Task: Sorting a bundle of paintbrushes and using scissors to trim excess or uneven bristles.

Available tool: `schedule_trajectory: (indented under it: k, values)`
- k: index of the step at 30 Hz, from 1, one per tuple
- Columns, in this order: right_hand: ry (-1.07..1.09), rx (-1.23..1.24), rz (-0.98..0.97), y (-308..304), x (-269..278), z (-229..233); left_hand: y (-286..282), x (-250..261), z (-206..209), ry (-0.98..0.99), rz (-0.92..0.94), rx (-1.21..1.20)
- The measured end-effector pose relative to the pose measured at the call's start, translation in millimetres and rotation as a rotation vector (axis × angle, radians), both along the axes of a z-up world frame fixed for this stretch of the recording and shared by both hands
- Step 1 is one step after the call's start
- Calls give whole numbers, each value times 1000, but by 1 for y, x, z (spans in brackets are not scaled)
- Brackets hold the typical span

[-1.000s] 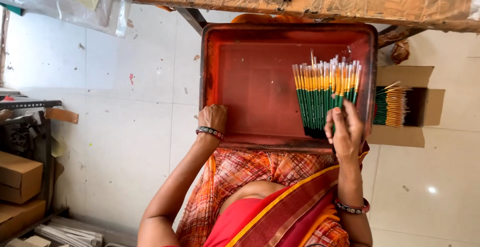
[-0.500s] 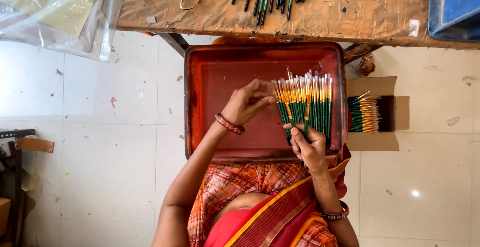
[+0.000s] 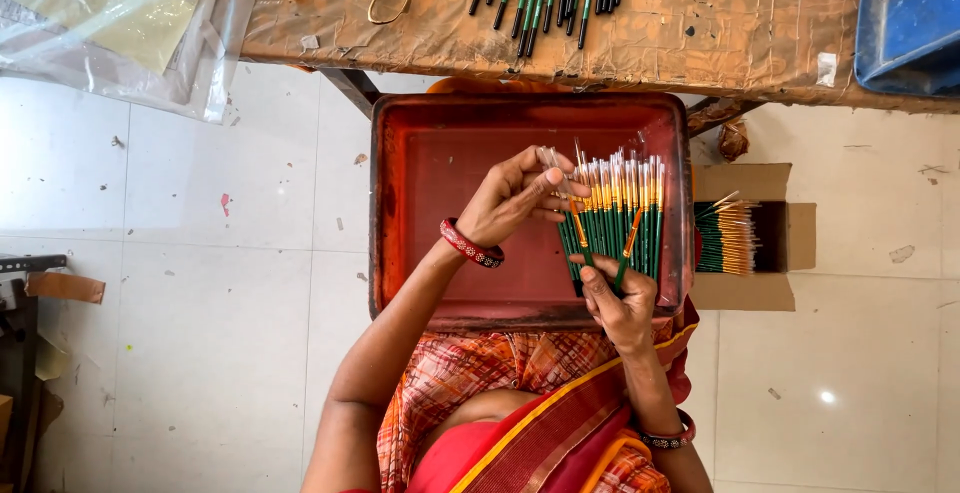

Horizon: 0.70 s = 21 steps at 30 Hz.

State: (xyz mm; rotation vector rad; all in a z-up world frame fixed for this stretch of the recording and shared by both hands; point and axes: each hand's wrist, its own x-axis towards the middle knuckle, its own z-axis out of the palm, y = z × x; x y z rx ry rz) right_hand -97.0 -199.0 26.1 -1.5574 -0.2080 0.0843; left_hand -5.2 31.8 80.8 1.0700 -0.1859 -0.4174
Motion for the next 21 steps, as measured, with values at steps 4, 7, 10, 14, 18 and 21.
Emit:
schedule_trajectory:
  k: [4,7,10,14,18,21]
  values:
    - [19,-45,-46,0,2,-10,-15,-6,-17,-75,-57,159]
    - [66,-163,-61,-5,11,-18,-24,1,-47,-130,5,358]
    - [-266,-520,-139,-17,17,-15,-35,7,-73,-20,70,562]
    - [-439,-761,-242,-26,28,21,-44,20,-77,-268,139,951]
    - [94,-342,-167,-28,21,13,-34,16,-82,-366,80,1080]
    - [78,-146,-85,-21,15,-1,-25,15,-56,-362,93,512]
